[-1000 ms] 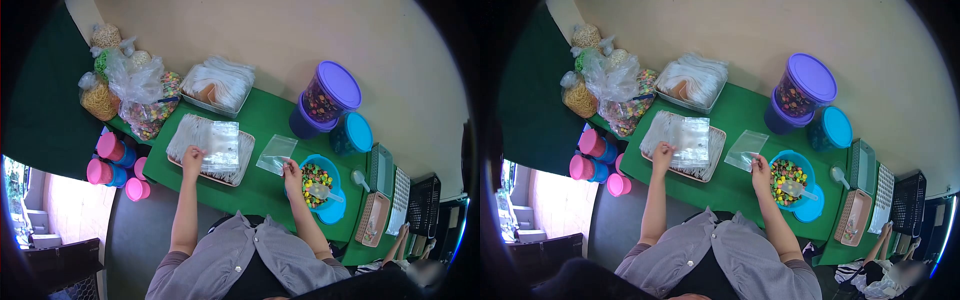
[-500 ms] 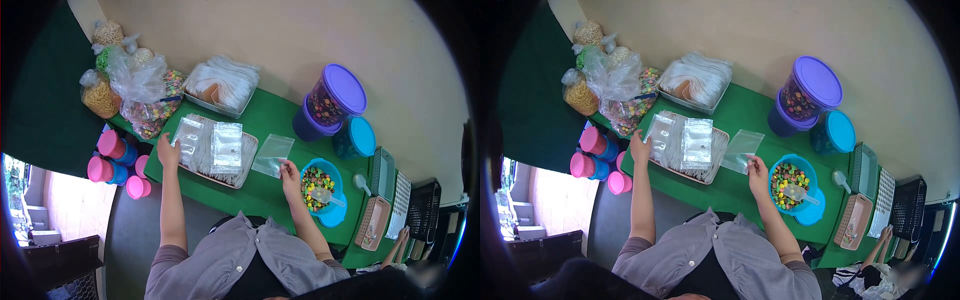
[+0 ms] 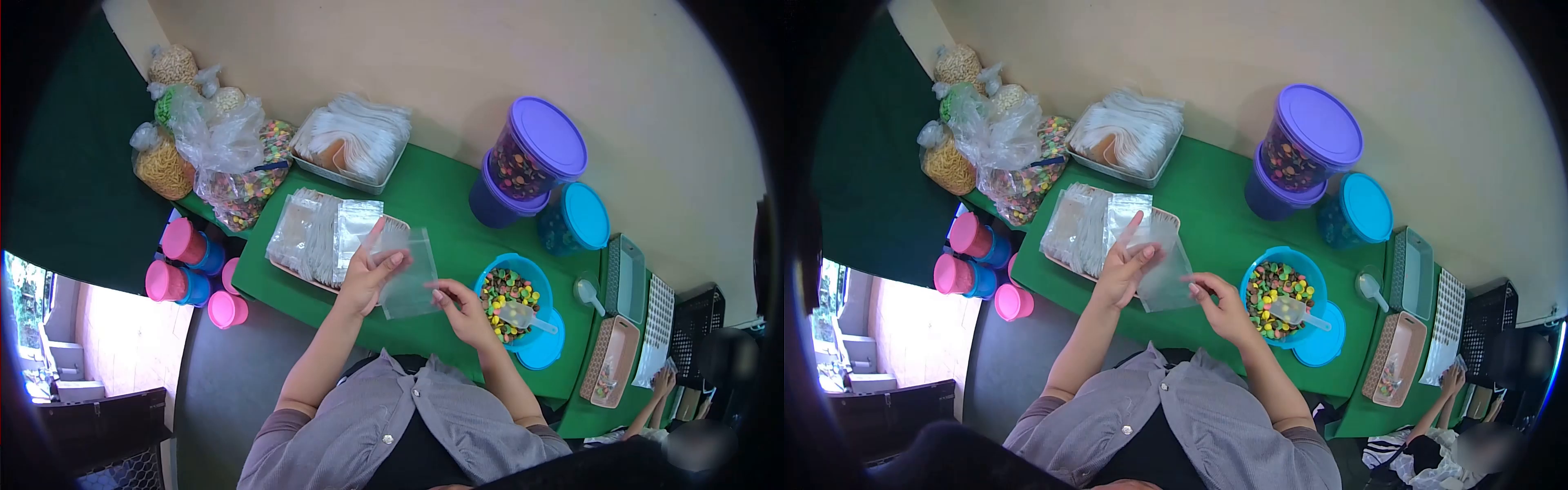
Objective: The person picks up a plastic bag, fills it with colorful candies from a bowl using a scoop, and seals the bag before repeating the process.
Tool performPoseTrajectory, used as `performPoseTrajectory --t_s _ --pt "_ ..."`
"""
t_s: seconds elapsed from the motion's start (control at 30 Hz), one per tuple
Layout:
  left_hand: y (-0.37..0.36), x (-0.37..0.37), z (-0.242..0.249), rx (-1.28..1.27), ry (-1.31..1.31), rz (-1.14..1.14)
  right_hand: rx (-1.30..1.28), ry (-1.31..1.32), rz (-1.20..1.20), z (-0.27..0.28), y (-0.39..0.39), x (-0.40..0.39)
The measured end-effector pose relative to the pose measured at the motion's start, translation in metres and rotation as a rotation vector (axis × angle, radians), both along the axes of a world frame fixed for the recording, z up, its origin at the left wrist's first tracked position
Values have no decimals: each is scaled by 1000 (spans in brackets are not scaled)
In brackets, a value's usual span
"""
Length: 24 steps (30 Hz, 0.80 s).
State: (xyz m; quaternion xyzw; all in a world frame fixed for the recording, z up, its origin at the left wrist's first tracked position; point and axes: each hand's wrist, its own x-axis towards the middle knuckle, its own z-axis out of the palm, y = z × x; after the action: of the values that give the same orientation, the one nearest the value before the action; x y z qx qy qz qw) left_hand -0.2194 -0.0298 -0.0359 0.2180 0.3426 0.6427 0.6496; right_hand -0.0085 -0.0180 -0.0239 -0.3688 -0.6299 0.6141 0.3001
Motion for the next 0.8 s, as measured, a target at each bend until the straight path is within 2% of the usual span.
performPoseTrajectory --t_s 0.07,0.13,0.17,0.23,0.3,0.37,0.43,0.5,0.53,0.6,0.63,0.7,0.77,0.8 --pt "-2 9 4 19 52 14 321 -163 -156 6 -4 7" --pt "-11 19 7 58 315 96 330 -110 -260 3 -7 17" --pt "-16 25 10 56 321 91 340 -64 -359 2 -9 24" --pt "-25 41 18 102 645 197 286 5 -385 11 -15 35" --pt "-33 58 13 134 600 256 70 154 -262 27 -23 47" --pt "-38 72 14 483 1028 349 18 174 -257 34 -30 52" --pt "-41 87 14 605 1082 316 -9 195 -202 37 -34 59" --pt "-42 103 20 827 1190 273 -49 220 -225 34 -39 71" --pt "-41 111 27 837 1179 257 -33 173 -264 34 -42 77" --pt "-39 128 42 857 1454 30 42 46 -273 35 -48 92" --pt "-40 136 41 869 1442 18 43 41 -291 36 -54 100" --pt "-43 151 41 910 1481 -211 78 -174 -172 44 -65 114" --pt "-46 163 25 928 1413 -208 154 -183 -251 52 -72 121" --pt "-48 167 21 865 1308 -159 216 -272 -328 52 -73 127"
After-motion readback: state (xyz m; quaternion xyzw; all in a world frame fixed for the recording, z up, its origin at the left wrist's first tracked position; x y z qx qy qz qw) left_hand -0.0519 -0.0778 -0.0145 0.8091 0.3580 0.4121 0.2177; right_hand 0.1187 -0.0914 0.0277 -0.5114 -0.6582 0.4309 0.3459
